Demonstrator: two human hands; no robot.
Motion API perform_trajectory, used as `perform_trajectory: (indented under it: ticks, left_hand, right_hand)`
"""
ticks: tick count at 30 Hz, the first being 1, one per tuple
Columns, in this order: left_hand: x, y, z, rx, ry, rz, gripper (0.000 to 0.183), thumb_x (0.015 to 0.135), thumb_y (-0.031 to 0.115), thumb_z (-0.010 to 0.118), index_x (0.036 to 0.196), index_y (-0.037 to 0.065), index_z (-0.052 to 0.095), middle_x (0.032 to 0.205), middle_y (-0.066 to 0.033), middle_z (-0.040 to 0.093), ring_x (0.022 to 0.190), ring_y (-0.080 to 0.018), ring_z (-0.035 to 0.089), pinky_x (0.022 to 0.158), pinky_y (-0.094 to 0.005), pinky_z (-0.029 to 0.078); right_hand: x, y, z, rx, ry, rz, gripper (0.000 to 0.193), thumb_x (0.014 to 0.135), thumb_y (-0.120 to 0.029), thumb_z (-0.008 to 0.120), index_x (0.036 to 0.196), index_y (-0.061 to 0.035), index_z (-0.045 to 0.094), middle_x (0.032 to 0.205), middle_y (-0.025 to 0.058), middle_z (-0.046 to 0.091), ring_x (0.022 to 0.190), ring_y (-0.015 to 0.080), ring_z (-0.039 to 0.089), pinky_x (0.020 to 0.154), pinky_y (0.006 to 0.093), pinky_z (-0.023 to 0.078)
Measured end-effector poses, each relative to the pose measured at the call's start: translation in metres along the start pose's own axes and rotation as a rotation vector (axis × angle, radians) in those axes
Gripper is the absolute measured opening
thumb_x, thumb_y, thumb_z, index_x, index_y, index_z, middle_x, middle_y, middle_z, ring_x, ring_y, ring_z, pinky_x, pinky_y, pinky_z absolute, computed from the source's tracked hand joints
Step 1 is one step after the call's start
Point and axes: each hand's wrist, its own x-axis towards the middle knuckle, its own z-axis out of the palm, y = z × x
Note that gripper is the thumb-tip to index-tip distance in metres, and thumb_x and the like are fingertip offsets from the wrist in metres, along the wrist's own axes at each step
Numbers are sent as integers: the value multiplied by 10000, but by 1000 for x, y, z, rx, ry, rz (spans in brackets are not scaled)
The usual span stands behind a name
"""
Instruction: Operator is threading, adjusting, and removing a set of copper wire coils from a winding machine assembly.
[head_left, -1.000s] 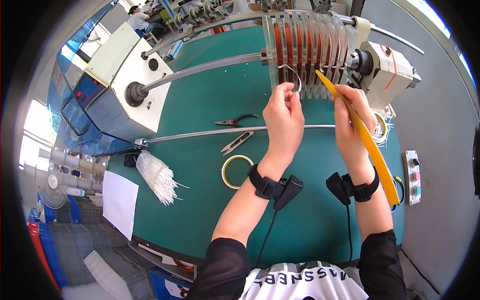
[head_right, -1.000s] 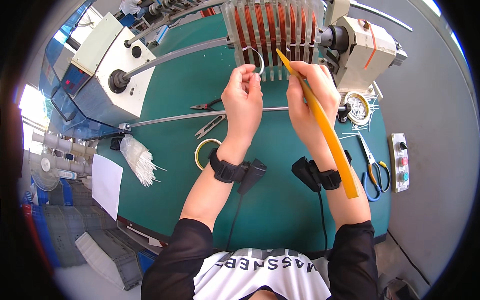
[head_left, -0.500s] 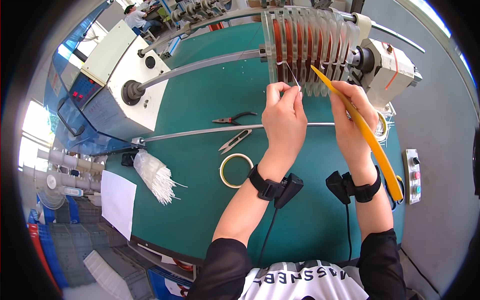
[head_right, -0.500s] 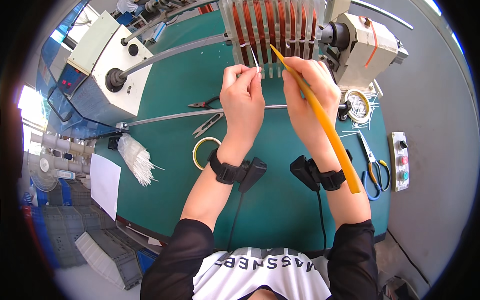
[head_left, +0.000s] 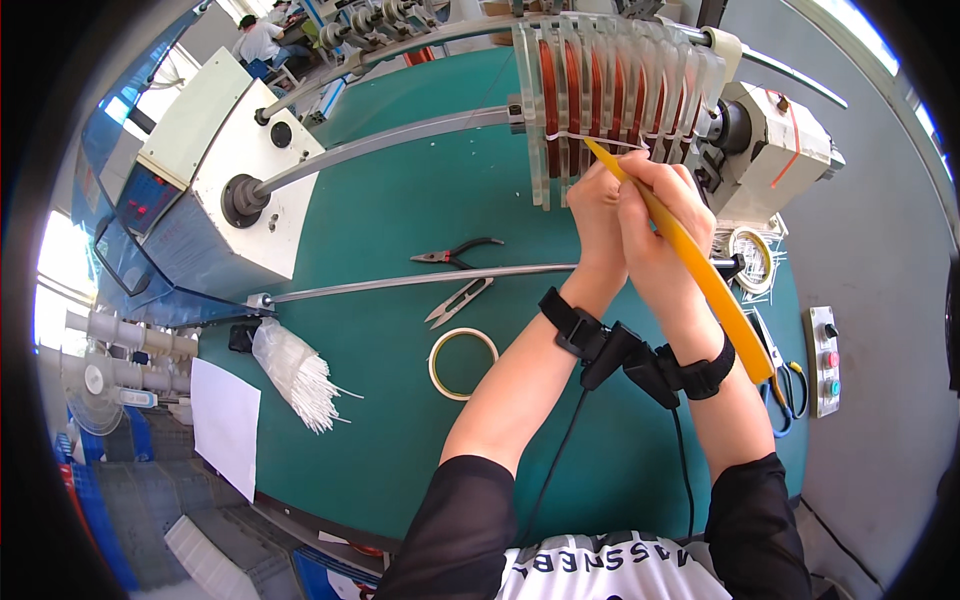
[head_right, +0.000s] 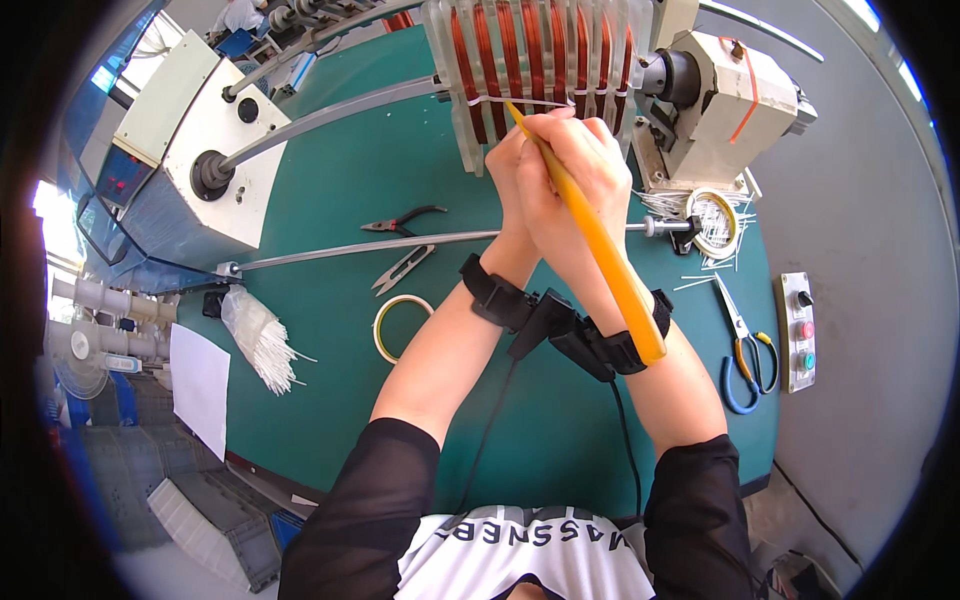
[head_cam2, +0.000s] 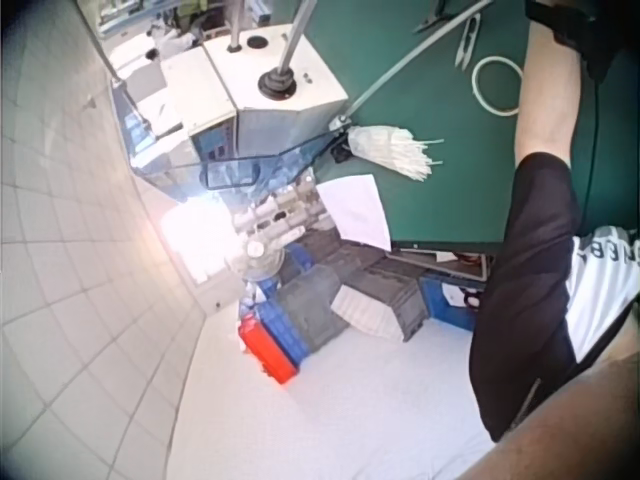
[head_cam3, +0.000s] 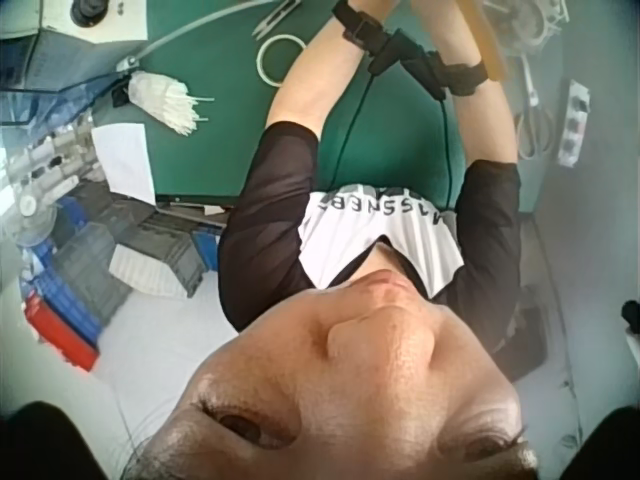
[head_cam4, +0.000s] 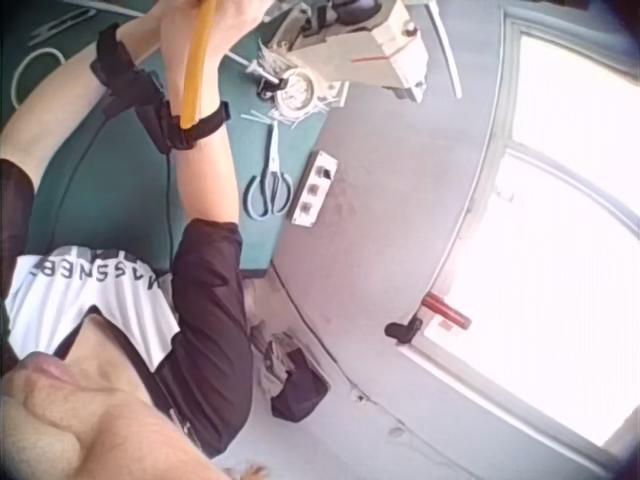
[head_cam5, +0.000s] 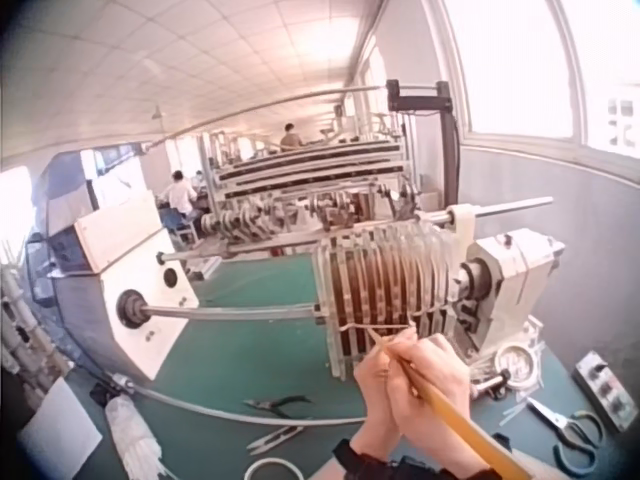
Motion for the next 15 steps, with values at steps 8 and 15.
perform_trajectory:
  ticks: [8, 15]
  left_hand:
    - [0, -8, 1, -98, 22, 3, 138, 808, 25, 588, 925, 4, 658, 782, -28, 615, 692, -110, 588, 602, -224, 454]
    - [0, -14, -3, -139, 111, -15, 142, 813, 6, 602, 938, 19, 668, 749, 7, 595, 666, -64, 534, 579, -202, 431]
  right_hand:
    - [-1, 6, 5, 3, -5, 6, 130, 766, -15, 595, 892, -25, 626, 773, 119, 603, 741, 250, 568, 673, 329, 469]
    - [3, 9, 8, -150, -15, -160, 147, 779, 24, 585, 912, -14, 635, 766, 111, 598, 730, 230, 580, 667, 301, 474]
